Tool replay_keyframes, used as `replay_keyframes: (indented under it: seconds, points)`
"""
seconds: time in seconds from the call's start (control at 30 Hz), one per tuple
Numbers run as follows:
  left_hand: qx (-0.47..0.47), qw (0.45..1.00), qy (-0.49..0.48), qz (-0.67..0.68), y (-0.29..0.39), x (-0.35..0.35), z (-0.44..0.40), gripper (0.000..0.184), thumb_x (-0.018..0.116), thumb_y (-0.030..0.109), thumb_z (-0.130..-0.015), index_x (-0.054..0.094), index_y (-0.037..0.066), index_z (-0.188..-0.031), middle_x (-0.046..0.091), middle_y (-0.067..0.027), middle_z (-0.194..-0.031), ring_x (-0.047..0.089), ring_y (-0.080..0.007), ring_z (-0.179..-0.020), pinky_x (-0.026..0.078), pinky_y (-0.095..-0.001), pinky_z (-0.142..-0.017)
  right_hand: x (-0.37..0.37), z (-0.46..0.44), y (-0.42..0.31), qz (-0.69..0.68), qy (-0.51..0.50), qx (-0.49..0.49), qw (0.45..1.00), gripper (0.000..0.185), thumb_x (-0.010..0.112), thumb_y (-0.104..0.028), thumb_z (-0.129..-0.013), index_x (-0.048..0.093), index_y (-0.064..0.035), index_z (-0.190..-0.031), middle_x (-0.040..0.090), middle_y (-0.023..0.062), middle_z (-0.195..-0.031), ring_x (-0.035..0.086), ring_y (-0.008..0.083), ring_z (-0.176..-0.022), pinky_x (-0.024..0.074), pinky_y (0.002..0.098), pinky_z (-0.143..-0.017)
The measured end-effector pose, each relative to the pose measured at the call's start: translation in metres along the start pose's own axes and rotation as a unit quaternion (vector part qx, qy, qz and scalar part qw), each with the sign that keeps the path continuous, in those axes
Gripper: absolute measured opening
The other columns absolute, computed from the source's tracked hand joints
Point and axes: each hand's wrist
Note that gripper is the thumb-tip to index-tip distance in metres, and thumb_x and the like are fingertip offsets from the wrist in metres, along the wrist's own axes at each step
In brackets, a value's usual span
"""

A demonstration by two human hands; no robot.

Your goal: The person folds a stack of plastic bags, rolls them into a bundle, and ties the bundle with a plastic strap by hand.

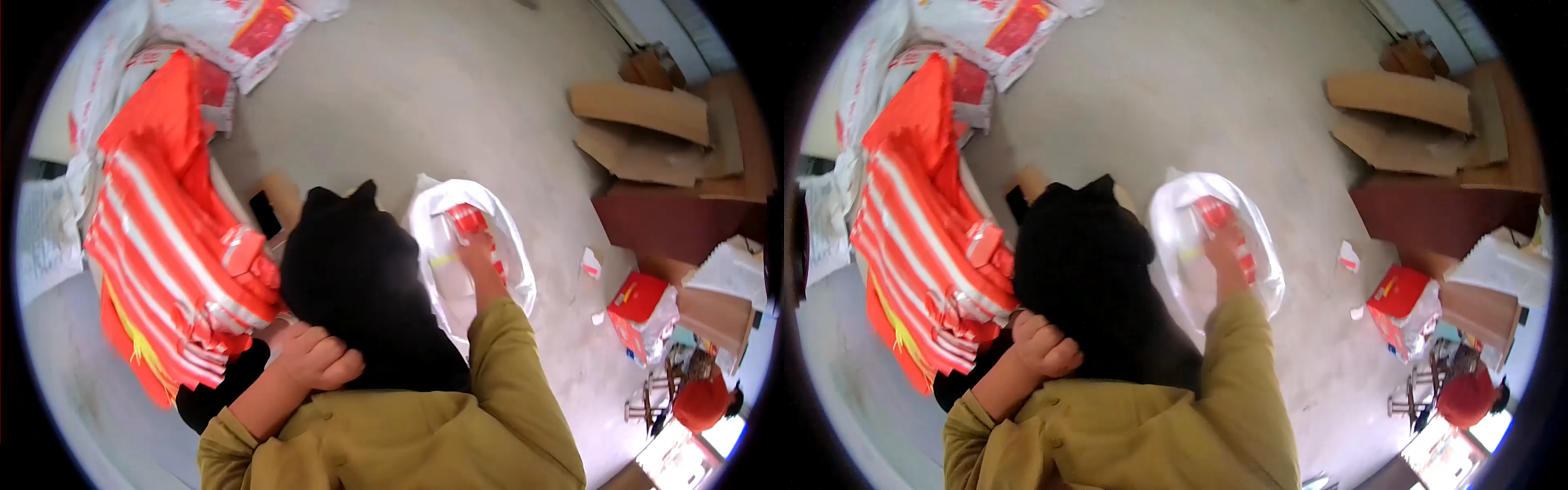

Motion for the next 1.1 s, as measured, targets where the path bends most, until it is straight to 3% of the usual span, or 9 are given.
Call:
replay_keyframes:
  seconds: [0.07,0.1,0.23,0.33,0.37,0.5,0.7,0.9,1.1]
  points:
    - [0.002,1.0,-0.015,-0.012,0.004,0.005,-0.014,0.015,0.072,0.022,-0.074,0.065,0.023,-0.087,0.053,0.0047,-0.077,0.054,-0.0154,-0.069,0.038,-0.0324,-0.061,0.026,-0.001,0.001,-0.065,-0.002,-0.077,0.995,0.055,0.074,-0.034,-0.088,0.068,-0.0099,-0.137,0.058,0.0214,-0.149,0.05,0.0424,-0.141,0.0357,0.054,-0.121]
    - [-0.007,0.997,0.074,0.036,0.009,0.04,-0.017,0.016,0.07,0.021,-0.074,0.066,0.021,-0.089,0.052,0.0038,-0.077,0.054,-0.0157,-0.069,0.038,-0.0323,-0.061,-0.058,-0.011,0.086,-0.059,-0.001,-0.11,0.992,0.052,0.073,-0.031,-0.09,0.068,-0.0086,-0.136,0.061,0.0224,-0.143,0.054,0.0416,-0.136,0.0402,0.0528,-0.118]
    - [-0.021,0.998,-0.025,0.058,0.005,-0.012,-0.008,0.017,0.069,0.024,-0.088,0.066,0.013,-0.1,0.05,-0.0035,-0.08,0.056,-0.0226,-0.071,0.043,-0.0378,-0.058,-0.003,0.052,0.019,-0.115,0.0,-0.206,0.972,0.038,0.074,-0.017,-0.088,0.069,-0.0036,-0.123,0.064,0.0243,-0.131,0.058,0.0416,-0.129,0.0471,0.0485,-0.111]
    - [-0.059,0.995,-0.033,0.077,0.009,-0.022,0.0,0.016,0.069,0.022,-0.088,0.066,0.012,-0.1,0.053,-0.0042,-0.083,0.059,-0.0243,-0.079,0.048,-0.0386,-0.064,0.037,0.063,0.05,-0.159,-0.038,-0.191,0.968,0.035,0.073,-0.016,-0.091,0.07,-0.0042,-0.123,0.065,0.0242,-0.131,0.058,0.0418,-0.129,0.047,0.0484,-0.111]
    - [-0.072,0.993,-0.045,0.079,0.01,-0.029,0.004,0.016,0.069,0.022,-0.088,0.065,0.012,-0.1,0.054,-0.0046,-0.085,0.06,-0.0251,-0.08,0.049,-0.0391,-0.066,0.051,0.069,0.063,-0.105,0.017,-0.264,0.959,0.032,0.072,-0.015,-0.092,0.07,-0.004,-0.123,0.065,0.0244,-0.131,0.058,0.0416,-0.129,0.0479,0.048,-0.11]
    - [-0.137,0.99,-0.032,0.001,-0.008,-0.057,0.042,0.024,0.072,0.017,-0.087,0.068,0.01,-0.109,0.066,-0.0084,-0.102,0.066,-0.0303,-0.093,0.054,-0.0416,-0.078,0.034,0.08,0.068,-0.11,-0.115,-0.154,0.975,0.026,0.067,-0.014,-0.098,0.071,-0.0008,-0.12,0.071,0.0226,-0.124,0.067,0.0365,-0.118,0.0521,0.0452,-0.101]
    - [-0.483,0.847,0.103,-0.197,-0.053,-0.128,0.145,0.058,0.073,0.005,-0.086,0.056,0.002,-0.141,0.058,-0.0205,-0.138,0.051,-0.0421,-0.135,0.043,-0.0491,-0.115,0.001,0.089,0.043,-0.089,-0.121,-0.17,0.974,0.029,0.067,-0.014,-0.098,0.07,-0.0002,-0.123,0.071,0.0207,-0.126,0.067,0.0332,-0.118,0.0525,0.0428,-0.101]
    - [-0.518,0.846,0.066,-0.105,-0.066,-0.136,0.189,0.067,0.076,0.009,-0.086,0.052,0.002,-0.148,0.058,-0.0199,-0.139,0.05,-0.0419,-0.133,0.042,-0.0489,-0.116,-0.04,0.084,0.015,-0.091,-0.1,-0.197,0.971,0.032,0.067,-0.014,-0.099,0.069,0.0005,-0.127,0.071,0.0188,-0.128,0.068,0.0298,-0.117,0.053,0.0405,-0.101]
    - [-0.578,0.809,0.099,-0.044,-0.061,-0.145,0.187,0.053,0.078,0.008,-0.082,0.064,0.002,-0.134,0.061,-0.0168,-0.122,0.053,-0.0386,-0.12,0.046,-0.0469,-0.104,-0.11,0.069,-0.022,-0.167,-0.027,-0.249,0.954,0.035,0.067,-0.014,-0.099,0.068,0.0012,-0.13,0.072,0.0169,-0.13,0.068,0.0265,-0.117,0.0535,0.0381,-0.101]
Point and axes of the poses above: each hand's wrist, its own z-axis away from the middle knuckle, its own x-axis out of the palm, y = z × x
